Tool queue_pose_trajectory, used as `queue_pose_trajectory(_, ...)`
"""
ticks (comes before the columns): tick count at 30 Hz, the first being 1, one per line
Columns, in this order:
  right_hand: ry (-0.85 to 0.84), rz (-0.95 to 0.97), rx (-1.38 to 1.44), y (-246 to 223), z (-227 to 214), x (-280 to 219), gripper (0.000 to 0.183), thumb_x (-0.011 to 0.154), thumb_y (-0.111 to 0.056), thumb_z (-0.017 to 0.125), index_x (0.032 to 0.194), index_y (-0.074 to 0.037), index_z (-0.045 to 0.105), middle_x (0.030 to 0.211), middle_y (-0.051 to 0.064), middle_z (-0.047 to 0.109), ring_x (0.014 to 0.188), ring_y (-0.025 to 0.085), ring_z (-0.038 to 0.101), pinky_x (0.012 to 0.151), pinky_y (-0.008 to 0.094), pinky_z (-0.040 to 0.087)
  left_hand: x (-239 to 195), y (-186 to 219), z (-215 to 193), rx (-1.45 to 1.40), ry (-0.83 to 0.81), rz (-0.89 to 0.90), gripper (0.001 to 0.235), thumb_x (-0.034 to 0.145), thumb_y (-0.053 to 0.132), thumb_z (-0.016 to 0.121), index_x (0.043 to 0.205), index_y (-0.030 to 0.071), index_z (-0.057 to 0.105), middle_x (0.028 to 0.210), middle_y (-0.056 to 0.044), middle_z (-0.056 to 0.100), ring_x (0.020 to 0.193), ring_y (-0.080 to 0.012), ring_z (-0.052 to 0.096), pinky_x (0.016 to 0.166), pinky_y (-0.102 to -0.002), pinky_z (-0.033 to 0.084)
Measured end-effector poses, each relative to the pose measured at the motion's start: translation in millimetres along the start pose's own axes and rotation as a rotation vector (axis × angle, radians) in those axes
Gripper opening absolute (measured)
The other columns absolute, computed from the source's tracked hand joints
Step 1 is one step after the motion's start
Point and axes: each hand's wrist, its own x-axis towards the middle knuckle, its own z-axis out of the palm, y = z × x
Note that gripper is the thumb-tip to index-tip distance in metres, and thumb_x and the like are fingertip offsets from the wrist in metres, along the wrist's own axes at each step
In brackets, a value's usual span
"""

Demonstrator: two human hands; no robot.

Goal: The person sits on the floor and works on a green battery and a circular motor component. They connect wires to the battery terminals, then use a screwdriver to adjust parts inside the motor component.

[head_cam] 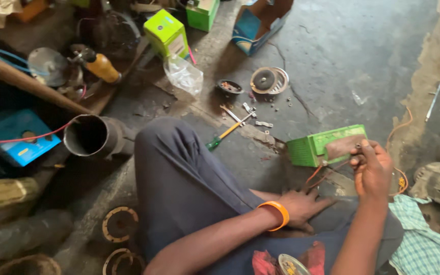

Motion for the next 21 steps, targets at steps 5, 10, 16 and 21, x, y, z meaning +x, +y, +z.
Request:
queue_pose_trajectory(5,0.008,0.000,-0.031,2,-8,-2,0.012,0.111,-0.015,0.067,0.114,-0.005,0.062,0.093,0.007,0.067,0.068,0.011,0.059,0.062,0.022,0.047,1,-3,2,-0.028,0.008,0.016,0.119,0.060,0.044,0.087,0.161,0.027,0.026,0.140,-0.026,0.053,0.118,-0.0470,0.062,0.092,-0.056,0.054)
queue_pose_trajectory(10,-0.018,0.009,-0.029,-11,-2,-9,0.014,0.113,-0.015,0.066,0.109,-0.003,0.063,0.087,0.006,0.064,0.068,0.010,0.057,0.062,0.024,0.046,-3,-2,-4,-0.028,0.006,0.012,0.117,0.058,0.043,0.088,0.158,0.027,0.029,0.138,-0.023,0.054,0.120,-0.0468,0.061,0.091,-0.058,0.053)
queue_pose_trajectory(16,-0.116,0.030,-0.095,-24,55,-38,0.009,0.108,-0.010,0.064,0.114,-0.003,0.062,0.095,0.006,0.065,0.076,0.013,0.064,0.060,0.025,0.049,5,-1,1,-0.005,-0.016,-0.010,0.119,0.058,0.043,0.091,0.158,0.025,0.029,0.137,-0.025,0.053,0.119,-0.0466,0.061,0.090,-0.054,0.055)
queue_pose_trajectory(21,-0.429,0.187,-0.692,-10,134,-55,0.019,0.093,-0.013,0.070,0.107,0.000,0.072,0.088,0.011,0.077,0.072,0.014,0.069,0.064,0.028,0.055,16,-18,43,0.089,0.006,0.019,0.099,0.067,0.048,0.086,0.151,0.017,0.044,0.138,-0.018,0.062,0.125,-0.0370,0.066,0.104,-0.048,0.054)
